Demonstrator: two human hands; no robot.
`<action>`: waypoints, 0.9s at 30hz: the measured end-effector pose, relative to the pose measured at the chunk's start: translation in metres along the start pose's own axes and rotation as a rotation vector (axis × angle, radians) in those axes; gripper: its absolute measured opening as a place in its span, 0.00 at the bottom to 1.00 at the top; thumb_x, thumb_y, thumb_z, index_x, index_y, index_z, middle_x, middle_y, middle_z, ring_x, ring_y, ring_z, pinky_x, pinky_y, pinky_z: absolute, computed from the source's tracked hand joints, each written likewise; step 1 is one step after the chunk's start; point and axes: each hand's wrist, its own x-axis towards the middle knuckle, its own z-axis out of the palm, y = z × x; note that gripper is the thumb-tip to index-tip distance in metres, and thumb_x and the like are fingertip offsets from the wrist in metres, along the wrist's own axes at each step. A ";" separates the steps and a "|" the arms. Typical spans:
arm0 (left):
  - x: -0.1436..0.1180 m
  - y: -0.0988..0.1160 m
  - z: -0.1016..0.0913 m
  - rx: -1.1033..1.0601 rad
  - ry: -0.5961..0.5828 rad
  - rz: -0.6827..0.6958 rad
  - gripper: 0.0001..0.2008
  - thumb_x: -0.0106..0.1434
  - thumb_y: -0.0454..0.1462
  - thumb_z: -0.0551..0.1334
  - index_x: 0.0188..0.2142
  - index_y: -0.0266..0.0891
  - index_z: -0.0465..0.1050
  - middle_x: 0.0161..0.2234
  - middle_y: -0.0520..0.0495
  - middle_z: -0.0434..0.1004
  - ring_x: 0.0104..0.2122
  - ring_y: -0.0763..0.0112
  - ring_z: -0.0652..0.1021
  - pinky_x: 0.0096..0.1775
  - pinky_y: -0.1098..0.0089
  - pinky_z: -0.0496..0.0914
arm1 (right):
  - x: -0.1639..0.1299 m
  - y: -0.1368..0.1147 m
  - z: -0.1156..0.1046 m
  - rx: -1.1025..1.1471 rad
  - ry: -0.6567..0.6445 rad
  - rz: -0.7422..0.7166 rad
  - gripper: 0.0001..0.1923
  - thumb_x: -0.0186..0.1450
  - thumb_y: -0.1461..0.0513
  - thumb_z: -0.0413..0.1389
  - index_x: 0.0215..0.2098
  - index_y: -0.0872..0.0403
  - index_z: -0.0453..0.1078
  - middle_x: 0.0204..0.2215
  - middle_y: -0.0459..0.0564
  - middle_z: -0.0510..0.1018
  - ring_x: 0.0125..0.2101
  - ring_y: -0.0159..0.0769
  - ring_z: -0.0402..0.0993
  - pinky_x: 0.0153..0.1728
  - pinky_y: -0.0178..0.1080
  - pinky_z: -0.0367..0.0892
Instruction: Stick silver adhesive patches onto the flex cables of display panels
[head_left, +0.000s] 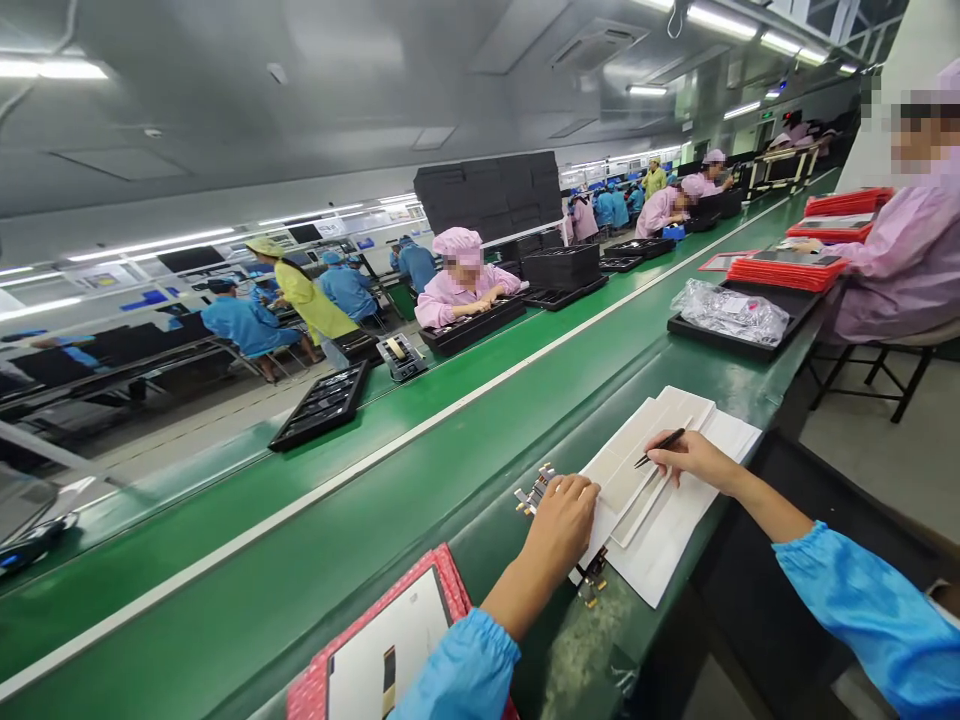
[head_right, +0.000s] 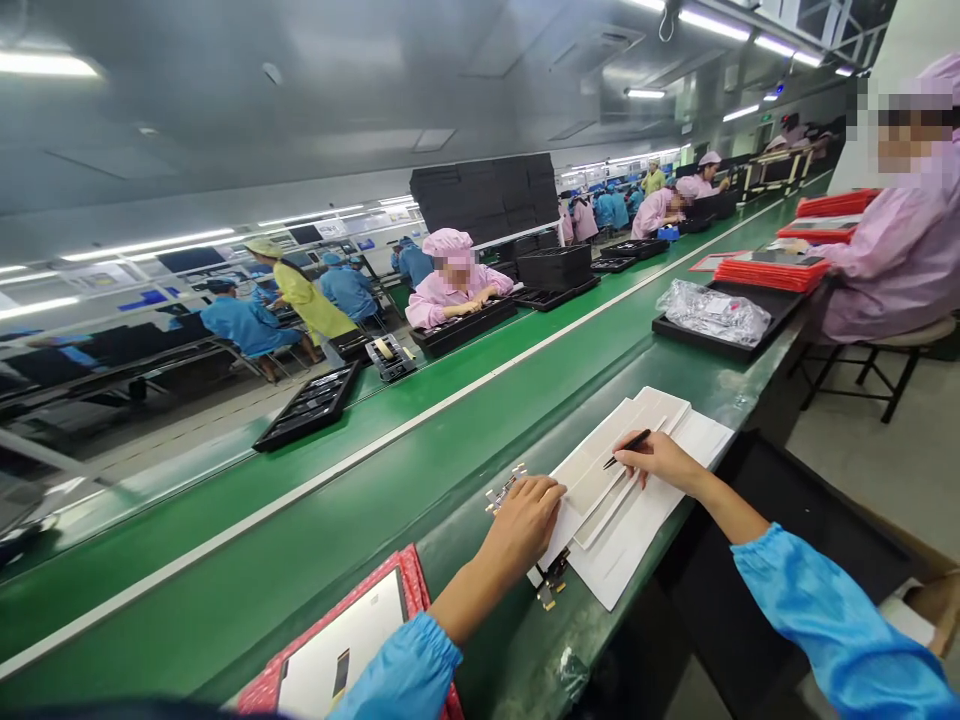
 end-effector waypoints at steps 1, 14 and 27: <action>0.010 -0.003 0.005 -0.005 0.006 0.003 0.12 0.72 0.35 0.56 0.53 0.43 0.67 0.52 0.47 0.74 0.53 0.63 0.74 0.54 0.56 0.70 | 0.003 -0.001 0.003 -0.011 0.000 -0.003 0.12 0.54 0.51 0.66 0.32 0.47 0.77 0.21 0.41 0.78 0.23 0.36 0.78 0.17 0.34 0.73; 0.043 -0.011 0.035 -0.098 0.017 0.051 0.17 0.76 0.42 0.49 0.62 0.49 0.61 0.63 0.50 0.67 0.62 0.63 0.68 0.59 0.57 0.65 | 0.018 0.009 0.022 -0.093 0.015 -0.036 0.10 0.60 0.50 0.62 0.34 0.45 0.74 0.25 0.40 0.82 0.23 0.35 0.80 0.12 0.31 0.70; 0.042 -0.010 0.035 -0.129 0.017 0.015 0.17 0.76 0.42 0.48 0.62 0.51 0.60 0.63 0.52 0.67 0.62 0.61 0.67 0.59 0.57 0.63 | 0.014 0.006 0.012 -0.132 -0.053 -0.042 0.10 0.60 0.51 0.62 0.31 0.47 0.74 0.23 0.40 0.81 0.21 0.34 0.79 0.17 0.33 0.72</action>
